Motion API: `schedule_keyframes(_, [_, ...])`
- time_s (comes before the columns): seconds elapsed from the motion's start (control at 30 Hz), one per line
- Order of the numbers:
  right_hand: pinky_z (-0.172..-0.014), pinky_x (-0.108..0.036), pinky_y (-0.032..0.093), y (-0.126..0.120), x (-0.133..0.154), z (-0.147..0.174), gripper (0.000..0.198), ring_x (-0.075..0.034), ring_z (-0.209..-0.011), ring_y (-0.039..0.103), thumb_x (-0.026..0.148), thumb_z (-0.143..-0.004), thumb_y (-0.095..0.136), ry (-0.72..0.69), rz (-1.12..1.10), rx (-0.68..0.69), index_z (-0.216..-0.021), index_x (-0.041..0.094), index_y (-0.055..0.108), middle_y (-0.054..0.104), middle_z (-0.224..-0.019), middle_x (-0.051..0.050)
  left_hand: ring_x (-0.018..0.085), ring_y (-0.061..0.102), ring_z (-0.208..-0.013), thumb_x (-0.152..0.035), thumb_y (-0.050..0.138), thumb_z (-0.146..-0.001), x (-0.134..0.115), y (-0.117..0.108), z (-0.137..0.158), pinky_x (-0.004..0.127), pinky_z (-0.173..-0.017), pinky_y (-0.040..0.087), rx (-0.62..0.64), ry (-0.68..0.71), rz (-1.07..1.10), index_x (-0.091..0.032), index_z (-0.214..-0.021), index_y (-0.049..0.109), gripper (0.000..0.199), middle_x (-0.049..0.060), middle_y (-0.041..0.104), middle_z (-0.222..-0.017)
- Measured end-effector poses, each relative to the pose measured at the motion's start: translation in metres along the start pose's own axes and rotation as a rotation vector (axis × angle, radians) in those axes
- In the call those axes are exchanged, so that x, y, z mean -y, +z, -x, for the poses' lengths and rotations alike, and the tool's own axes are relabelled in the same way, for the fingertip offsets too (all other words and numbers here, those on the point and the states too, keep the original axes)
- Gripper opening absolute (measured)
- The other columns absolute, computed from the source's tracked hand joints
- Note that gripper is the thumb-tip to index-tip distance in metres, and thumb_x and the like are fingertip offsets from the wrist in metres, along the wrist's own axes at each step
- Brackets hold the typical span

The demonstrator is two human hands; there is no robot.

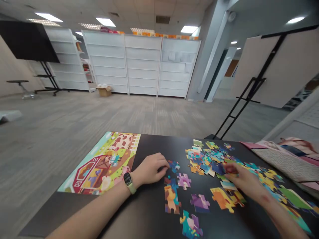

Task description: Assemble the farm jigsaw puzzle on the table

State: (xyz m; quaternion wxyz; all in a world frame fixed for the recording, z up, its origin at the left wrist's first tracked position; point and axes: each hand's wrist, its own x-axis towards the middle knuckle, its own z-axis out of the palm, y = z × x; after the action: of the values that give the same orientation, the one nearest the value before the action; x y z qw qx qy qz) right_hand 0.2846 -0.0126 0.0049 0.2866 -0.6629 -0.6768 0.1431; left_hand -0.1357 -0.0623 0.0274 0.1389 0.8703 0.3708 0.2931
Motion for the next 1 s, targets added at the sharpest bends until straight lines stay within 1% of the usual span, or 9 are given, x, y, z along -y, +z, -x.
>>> schedule_keyframes(0.17, [-0.057, -0.035, 0.052, -0.002, 0.009, -0.001, 0.034, -0.024, -0.06, 0.065, 0.043, -0.057, 0.071, 0.041, -0.177, 0.115, -0.085, 0.026, 0.059, 0.063, -0.065, -0.001, 0.021, 0.06, -0.093, -0.014, 0.052, -0.091, -0.002, -0.001, 0.0, 0.033, -0.086, 0.048, -0.014, -0.006, 0.042, -0.022, -0.097, 0.07, 0.02, 0.004, 0.07, -0.093])
schedule_keyframes(0.27, [-0.058, -0.034, 0.055, -0.012, 0.026, 0.008, 0.046, -0.025, -0.066, 0.069, 0.046, -0.054, 0.077, 0.11, -0.317, 0.049, -0.092, 0.025, 0.061, 0.065, -0.075, -0.003, 0.021, 0.062, -0.092, -0.015, 0.055, -0.09, -0.003, -0.001, -0.001, 0.034, -0.085, 0.048, -0.068, -0.085, 0.161, -0.022, -0.094, 0.071, 0.018, 0.004, 0.071, -0.092])
schedule_keyframes(0.37, [-0.064, -0.035, 0.057, -0.01, 0.062, 0.023, 0.06, -0.026, -0.074, 0.072, 0.047, -0.056, 0.078, 0.131, -0.381, -0.024, -0.11, 0.024, 0.064, 0.069, -0.089, -0.006, 0.018, 0.064, -0.086, -0.017, 0.056, -0.091, -0.008, 0.001, -0.003, 0.03, -0.078, 0.05, -0.112, -0.154, 0.236, -0.021, -0.095, 0.071, 0.015, 0.003, 0.072, -0.092])
schedule_keyframes(0.43, [-0.066, -0.035, 0.057, 0.008, 0.098, 0.035, 0.054, -0.024, -0.072, 0.069, 0.046, -0.063, 0.074, 0.052, -0.411, 0.052, -0.112, 0.024, 0.067, 0.069, -0.082, -0.004, 0.016, 0.067, -0.085, -0.02, 0.059, -0.092, -0.011, 0.006, -0.004, 0.026, -0.071, 0.051, -0.108, -0.208, 0.333, -0.02, -0.1, 0.07, 0.014, 0.003, 0.074, -0.095])
schedule_keyframes(0.57, [-0.063, -0.031, 0.054, 0.067, 0.165, 0.052, 0.025, -0.018, -0.067, 0.064, 0.04, -0.076, 0.065, -0.096, -0.608, 0.367, -0.093, 0.022, 0.065, 0.066, -0.076, 0.0, 0.016, 0.071, -0.084, -0.024, 0.068, -0.088, -0.007, 0.019, -0.004, 0.024, -0.069, 0.055, -0.052, -0.335, 0.674, -0.015, -0.106, 0.063, 0.021, 0.007, 0.073, -0.1])
schedule_keyframes(0.67, [-0.06, -0.028, 0.053, 0.095, 0.183, 0.057, 0.023, -0.017, -0.069, 0.065, 0.036, -0.079, 0.063, -0.095, -0.705, 0.533, -0.097, 0.022, 0.062, 0.067, -0.079, 0.0, 0.014, 0.067, -0.072, -0.024, 0.064, -0.089, 0.006, 0.018, -0.004, 0.023, -0.064, 0.054, -0.052, -0.358, 0.663, -0.013, -0.099, 0.063, 0.014, 0.004, 0.071, -0.084])
schedule_keyframes(0.77, [-0.07, -0.032, 0.055, 0.098, 0.174, 0.056, 0.036, -0.02, -0.082, 0.067, 0.027, -0.081, 0.057, -0.205, -0.544, 0.433, -0.116, 0.021, 0.061, 0.071, -0.097, -0.005, 0.013, 0.065, -0.069, -0.025, 0.066, -0.088, 0.017, 0.008, -0.003, 0.023, -0.064, 0.051, -0.029, -0.351, 0.575, -0.015, -0.092, 0.069, 0.012, 0.002, 0.071, -0.076])
schedule_keyframes(0.87, [-0.073, -0.035, 0.053, 0.093, 0.162, 0.055, 0.039, -0.02, -0.08, 0.065, 0.018, -0.081, 0.048, -0.305, -0.273, 0.262, -0.118, 0.021, 0.061, 0.069, -0.098, -0.006, 0.014, 0.065, -0.071, -0.024, 0.066, -0.087, 0.021, -0.001, -0.001, 0.024, -0.066, 0.049, 0.001, -0.339, 0.47, -0.018, -0.088, 0.075, 0.01, 0.0, 0.074, -0.078])
schedule_keyframes(1.0, [-0.08, -0.037, 0.05, 0.094, 0.162, 0.057, 0.034, -0.021, -0.087, 0.063, 0.011, -0.082, 0.043, -0.448, -0.143, 0.301, -0.108, 0.022, 0.063, 0.066, -0.096, -0.006, 0.016, 0.067, -0.076, -0.018, 0.062, -0.088, 0.017, 0.001, 0.0, 0.025, -0.071, 0.048, -0.005, -0.334, 0.351, -0.021, -0.089, 0.078, 0.015, 0.0, 0.076, -0.084])
